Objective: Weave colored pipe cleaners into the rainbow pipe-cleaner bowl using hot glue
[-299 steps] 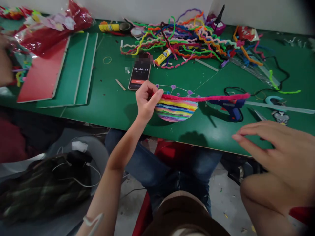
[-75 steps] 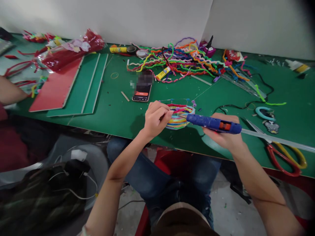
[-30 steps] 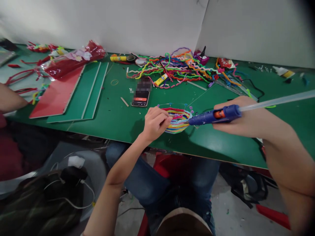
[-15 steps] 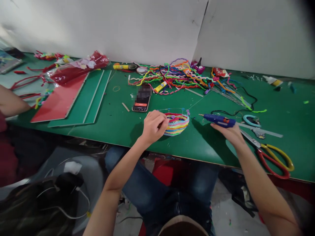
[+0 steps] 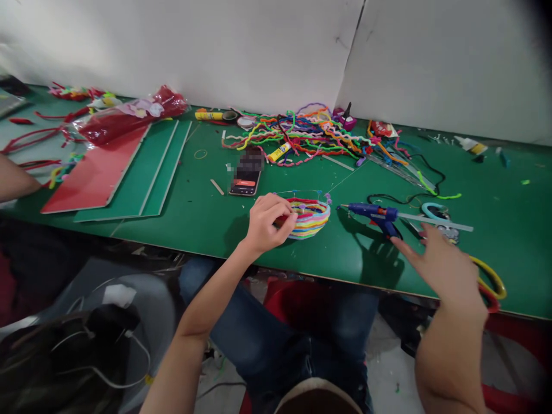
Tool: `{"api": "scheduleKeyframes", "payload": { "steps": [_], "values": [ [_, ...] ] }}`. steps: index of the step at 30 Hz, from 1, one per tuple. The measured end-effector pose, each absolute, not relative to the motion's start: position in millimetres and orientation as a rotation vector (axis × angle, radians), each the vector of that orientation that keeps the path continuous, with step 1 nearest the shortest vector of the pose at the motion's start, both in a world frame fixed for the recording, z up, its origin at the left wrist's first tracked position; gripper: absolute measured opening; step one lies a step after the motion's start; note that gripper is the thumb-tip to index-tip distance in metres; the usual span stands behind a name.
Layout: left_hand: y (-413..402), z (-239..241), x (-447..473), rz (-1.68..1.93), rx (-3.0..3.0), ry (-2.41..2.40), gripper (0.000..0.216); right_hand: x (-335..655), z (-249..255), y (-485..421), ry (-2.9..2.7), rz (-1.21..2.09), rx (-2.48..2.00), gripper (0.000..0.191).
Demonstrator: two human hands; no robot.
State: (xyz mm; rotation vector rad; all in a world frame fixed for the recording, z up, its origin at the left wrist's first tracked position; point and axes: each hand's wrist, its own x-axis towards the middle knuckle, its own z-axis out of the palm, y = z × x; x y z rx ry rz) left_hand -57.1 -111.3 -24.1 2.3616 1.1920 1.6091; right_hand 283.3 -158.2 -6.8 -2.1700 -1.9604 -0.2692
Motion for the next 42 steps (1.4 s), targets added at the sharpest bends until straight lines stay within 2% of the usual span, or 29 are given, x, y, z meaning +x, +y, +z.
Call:
{"api": "scheduleKeyframes", "payload": {
  "steps": [3, 6, 10, 17, 23, 42],
  "values": [
    [-112, -24, -57, 1.593, 2.348, 1.23, 0.022, 258, 27, -173, -1.85, -0.285, -2.188, 0.04],
    [-113, -23, -56, 1.587, 2.348, 1.26, 0.023, 219, 47, -162, -1.948, 0.087, -1.621, 0.031],
    [-113, -24, -56, 1.589, 2.371, 1.259, 0.023, 172, 43, -120, -2.081, 0.515, -1.083, 0.037],
    [-112, -24, -57, 1.564, 2.409, 1.272, 0.023, 143, 17, -80, -2.056, 1.059, -0.839, 0.04],
    [-112, -25, -57, 1.551, 2.407, 1.273, 0.025, 145, 13, -81, -2.005, 1.132, -0.842, 0.035],
    [-112, -24, -55, 1.573, 2.409, 1.274, 0.026, 135, 5, -84, -1.882, 1.072, -0.919, 0.023]
  ]
}}
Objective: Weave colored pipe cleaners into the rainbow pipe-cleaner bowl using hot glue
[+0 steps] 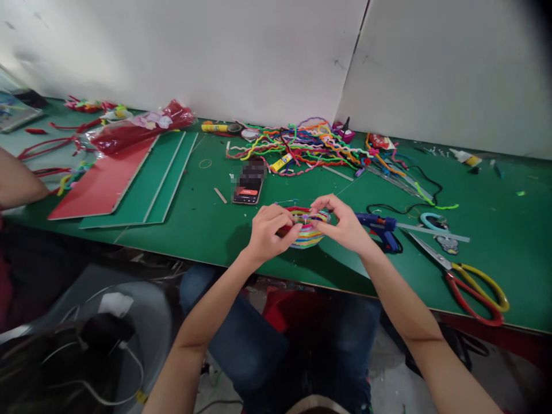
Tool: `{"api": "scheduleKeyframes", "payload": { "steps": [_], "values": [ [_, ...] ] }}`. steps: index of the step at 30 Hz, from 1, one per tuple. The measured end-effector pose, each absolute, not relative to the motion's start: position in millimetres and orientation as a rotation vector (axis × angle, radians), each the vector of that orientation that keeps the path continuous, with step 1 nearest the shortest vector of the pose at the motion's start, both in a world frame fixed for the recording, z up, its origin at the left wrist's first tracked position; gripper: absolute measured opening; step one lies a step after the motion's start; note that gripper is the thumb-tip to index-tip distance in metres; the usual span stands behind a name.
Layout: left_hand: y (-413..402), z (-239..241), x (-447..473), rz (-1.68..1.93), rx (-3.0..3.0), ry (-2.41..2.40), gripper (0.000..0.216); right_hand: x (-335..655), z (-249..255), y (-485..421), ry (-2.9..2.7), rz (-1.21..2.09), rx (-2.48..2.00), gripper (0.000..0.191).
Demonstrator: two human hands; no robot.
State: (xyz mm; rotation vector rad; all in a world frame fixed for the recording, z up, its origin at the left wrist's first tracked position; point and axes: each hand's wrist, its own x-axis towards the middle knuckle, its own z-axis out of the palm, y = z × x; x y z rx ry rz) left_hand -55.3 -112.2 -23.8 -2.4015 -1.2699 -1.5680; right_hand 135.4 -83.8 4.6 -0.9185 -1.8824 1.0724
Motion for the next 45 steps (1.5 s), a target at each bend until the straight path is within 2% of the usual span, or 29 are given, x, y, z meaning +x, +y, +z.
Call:
{"api": "scheduleKeyframes", "payload": {
  "steps": [4, 7, 11, 14, 16, 18, 22, 26, 31, 34, 37, 41, 45],
  "values": [
    [-112, -24, -56, -1.572, -2.396, -1.27, 0.026, 140, -1, -82, -1.799, 1.04, -0.884, 0.024],
    [-112, -24, -56, -1.577, -2.38, -1.251, 0.025, 147, -4, -82, -1.688, 0.964, -0.89, 0.017],
    [-112, -22, -53, -1.549, -2.37, -1.211, 0.025, 154, -6, -86, -1.791, 0.67, -0.895, 0.02],
    [-111, -20, -48, -1.478, -2.401, -1.192, 0.025, 159, -11, -87, -2.059, 0.496, -0.867, 0.048],
    [-110, -18, -45, -1.413, -2.431, -1.129, 0.021, 165, -17, -85, -2.18, 0.5, -0.825, 0.067],
    [-108, -15, -45, -1.275, -2.496, -1.008, 0.017, 171, -27, -83, -2.215, 0.547, -0.763, 0.072],
    [-105, 3, -52, -0.838, -2.712, -0.784, 0.029, 185, -43, -81, -2.179, 0.616, -0.719, 0.062],
    [-100, 27, -56, -0.579, -2.871, -0.752, 0.015, 190, -46, -81, -2.119, 0.568, -0.695, 0.05],
    [-95, 30, -54, -0.362, -2.908, -0.736, 0.012, 187, -49, -82, -2.221, 0.387, -0.781, 0.024],
    [-97, 16, -58, -0.423, -2.908, -0.78, 0.017, 185, -51, -86, -2.293, 0.216, -0.71, 0.007],
    [-103, -3, -66, -0.634, -2.99, -0.878, 0.032, 183, -51, -90, -2.339, 0.109, -0.653, 0.021],
    [-108, -26, -75, -0.863, -2.981, -0.869, 0.049, 178, -48, -94, -2.362, 0.44, -0.76, 0.017],
    [-110, -33, -75, -0.935, -2.938, -0.791, 0.047, 176, -49, -96, -2.398, 0.572, -0.833, 0.015]
  ]
}}
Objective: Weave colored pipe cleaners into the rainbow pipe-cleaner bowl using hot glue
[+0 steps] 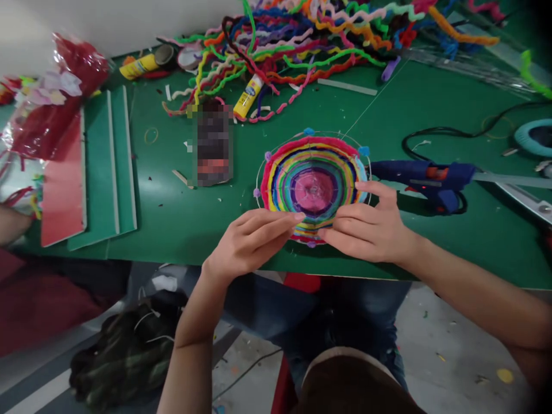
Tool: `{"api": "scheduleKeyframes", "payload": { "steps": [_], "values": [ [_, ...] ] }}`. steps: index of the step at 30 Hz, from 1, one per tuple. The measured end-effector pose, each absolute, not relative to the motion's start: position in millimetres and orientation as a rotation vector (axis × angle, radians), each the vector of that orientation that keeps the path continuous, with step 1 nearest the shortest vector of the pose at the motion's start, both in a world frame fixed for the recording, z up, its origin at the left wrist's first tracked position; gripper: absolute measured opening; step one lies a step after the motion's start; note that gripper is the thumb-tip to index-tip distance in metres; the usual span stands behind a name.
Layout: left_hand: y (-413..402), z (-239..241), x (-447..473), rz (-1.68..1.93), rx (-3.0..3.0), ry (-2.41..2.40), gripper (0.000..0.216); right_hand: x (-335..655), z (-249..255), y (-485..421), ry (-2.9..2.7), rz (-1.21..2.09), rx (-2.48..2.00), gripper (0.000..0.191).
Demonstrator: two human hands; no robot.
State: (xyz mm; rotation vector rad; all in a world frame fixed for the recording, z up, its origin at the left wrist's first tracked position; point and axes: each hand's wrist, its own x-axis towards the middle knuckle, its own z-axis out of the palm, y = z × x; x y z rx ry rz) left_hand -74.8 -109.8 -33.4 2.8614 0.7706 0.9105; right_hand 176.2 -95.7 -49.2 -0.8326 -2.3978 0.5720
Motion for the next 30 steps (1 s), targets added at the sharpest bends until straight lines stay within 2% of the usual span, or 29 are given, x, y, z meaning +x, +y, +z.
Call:
{"api": "scheduleKeyframes", "payload": {
  "steps": [4, 10, 18, 24, 26, 30],
  "values": [
    [-112, -35, -73, 0.929, 2.915, 0.826, 0.034, 176, -51, -96, -2.408, 0.594, -0.802, 0.018],
    [-114, -36, -77, 0.971, 2.99, 0.909, 0.036, 176, -51, -96, -2.369, 0.706, -0.861, 0.018],
    [-114, -43, -64, 1.126, 3.13, 0.932, 0.02, 176, -59, -100, -2.359, 0.284, -0.717, 0.028],
    [-123, -59, -57, 1.334, 3.023, 1.062, 0.013, 175, -61, -101, -2.256, -0.108, -0.655, 0.022],
    [-124, -58, -55, 1.346, 3.05, 1.073, 0.012, 174, -62, -101, -2.231, -0.03, -0.686, 0.018],
    [-124, -52, -50, 1.296, 2.992, 1.205, 0.003, 174, -63, -100, -2.212, 0.48, -0.93, 0.009]
  ]
}}
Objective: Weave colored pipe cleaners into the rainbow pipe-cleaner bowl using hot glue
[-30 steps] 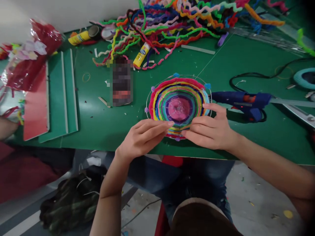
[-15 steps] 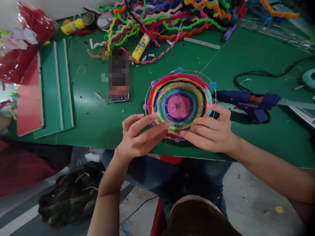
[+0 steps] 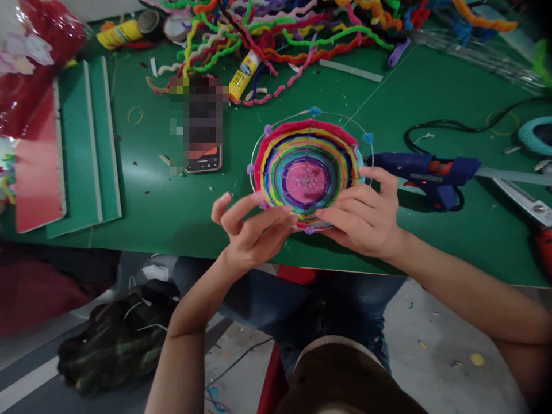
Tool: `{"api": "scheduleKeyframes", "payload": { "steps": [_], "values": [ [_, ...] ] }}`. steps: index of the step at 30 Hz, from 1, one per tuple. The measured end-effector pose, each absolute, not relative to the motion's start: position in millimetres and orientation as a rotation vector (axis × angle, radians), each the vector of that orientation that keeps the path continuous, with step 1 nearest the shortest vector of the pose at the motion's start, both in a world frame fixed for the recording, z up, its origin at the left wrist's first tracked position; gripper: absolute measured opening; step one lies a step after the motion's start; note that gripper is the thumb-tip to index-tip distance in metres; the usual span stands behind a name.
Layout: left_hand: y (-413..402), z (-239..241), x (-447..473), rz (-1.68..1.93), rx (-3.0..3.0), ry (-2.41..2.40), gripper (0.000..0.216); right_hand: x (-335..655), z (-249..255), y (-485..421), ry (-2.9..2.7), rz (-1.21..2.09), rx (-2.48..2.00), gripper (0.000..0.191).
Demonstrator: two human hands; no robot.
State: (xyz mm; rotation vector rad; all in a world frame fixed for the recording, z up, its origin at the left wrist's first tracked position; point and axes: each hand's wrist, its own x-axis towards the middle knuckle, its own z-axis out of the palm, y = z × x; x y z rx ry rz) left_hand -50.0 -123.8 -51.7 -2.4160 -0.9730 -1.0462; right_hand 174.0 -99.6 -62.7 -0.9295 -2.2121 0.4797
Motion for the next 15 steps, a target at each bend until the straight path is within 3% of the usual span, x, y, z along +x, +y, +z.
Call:
{"api": "scheduleKeyframes", "payload": {
  "steps": [4, 10, 15],
  "values": [
    [-126, -51, -47, -1.113, -2.438, -1.132, 0.011, 171, -64, -100, -2.233, 0.549, -1.031, 0.026],
    [-126, -56, -45, -1.318, -2.468, -1.272, 0.01, 162, -66, -102, -2.183, -0.073, -0.795, 0.019],
    [-125, -58, -37, -1.44, -2.414, -1.208, 0.016, 158, -61, -102, -2.152, -0.235, -0.748, 0.021]
  ]
}}
